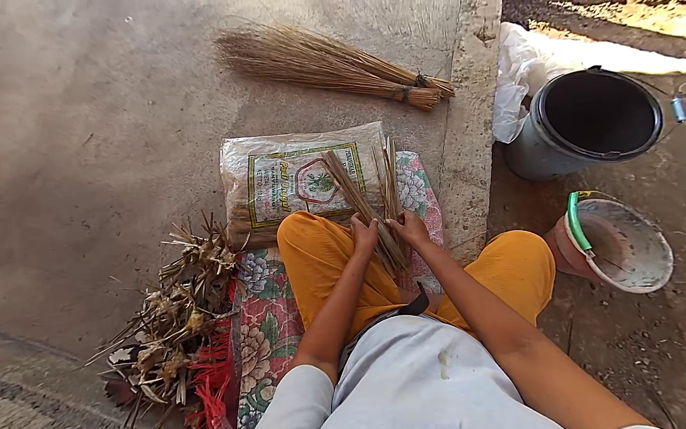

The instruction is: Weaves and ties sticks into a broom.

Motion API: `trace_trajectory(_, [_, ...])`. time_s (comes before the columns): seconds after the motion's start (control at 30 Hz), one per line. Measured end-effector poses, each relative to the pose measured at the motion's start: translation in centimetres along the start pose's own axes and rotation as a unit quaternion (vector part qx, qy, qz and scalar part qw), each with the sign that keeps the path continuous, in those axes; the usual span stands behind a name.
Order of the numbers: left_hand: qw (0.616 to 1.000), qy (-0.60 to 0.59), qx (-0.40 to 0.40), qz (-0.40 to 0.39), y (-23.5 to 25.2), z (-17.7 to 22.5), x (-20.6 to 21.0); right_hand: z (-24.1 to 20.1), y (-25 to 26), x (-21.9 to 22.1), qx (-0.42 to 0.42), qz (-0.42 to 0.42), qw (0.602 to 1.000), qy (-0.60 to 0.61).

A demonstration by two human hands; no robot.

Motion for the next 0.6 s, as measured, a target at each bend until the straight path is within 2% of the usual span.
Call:
trace_trajectory(0.1, [1.0,0.001,-0.002,-0.015,1.0,-0.2,0.5,-1.4,0.0,1.1,0.003,-0.014,1.0,-0.015])
trace_trajectory(0.23, [0.996,0.009,0.035,-0.086,0.8,-0.2,0.3,-2.2,0.3,2.6,-0.027,-0.03,0.998,-0.044])
trace_trajectory(0.43, [0.981,-0.081,-0.012,-0.178,-0.1,0.4,0.4,-1.6,0.6,2.7,0.02,-0.001,0.999,-0.033])
trace_trajectory(0.5, [0.976,-0.105,-0.034,-0.188,-0.3,0.7,0.3,-0.9,1.3,2.5,0.03,0.001,0.999,-0.013])
trace_trajectory(0.6, [0.977,-0.134,-0.042,-0.159,-0.3,0.9,0.4,-0.2,1.6,1.9,0.018,0.01,0.999,0.035])
Point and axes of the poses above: each hand's wrist, its own y-axis towards the middle knuckle, its own x-axis out of the palm, z = x × y, the point moved 1 cm from there along y, towards the middle knuckle, and after that the axes turned 6 degrees about -x, right-handed, at the moved point
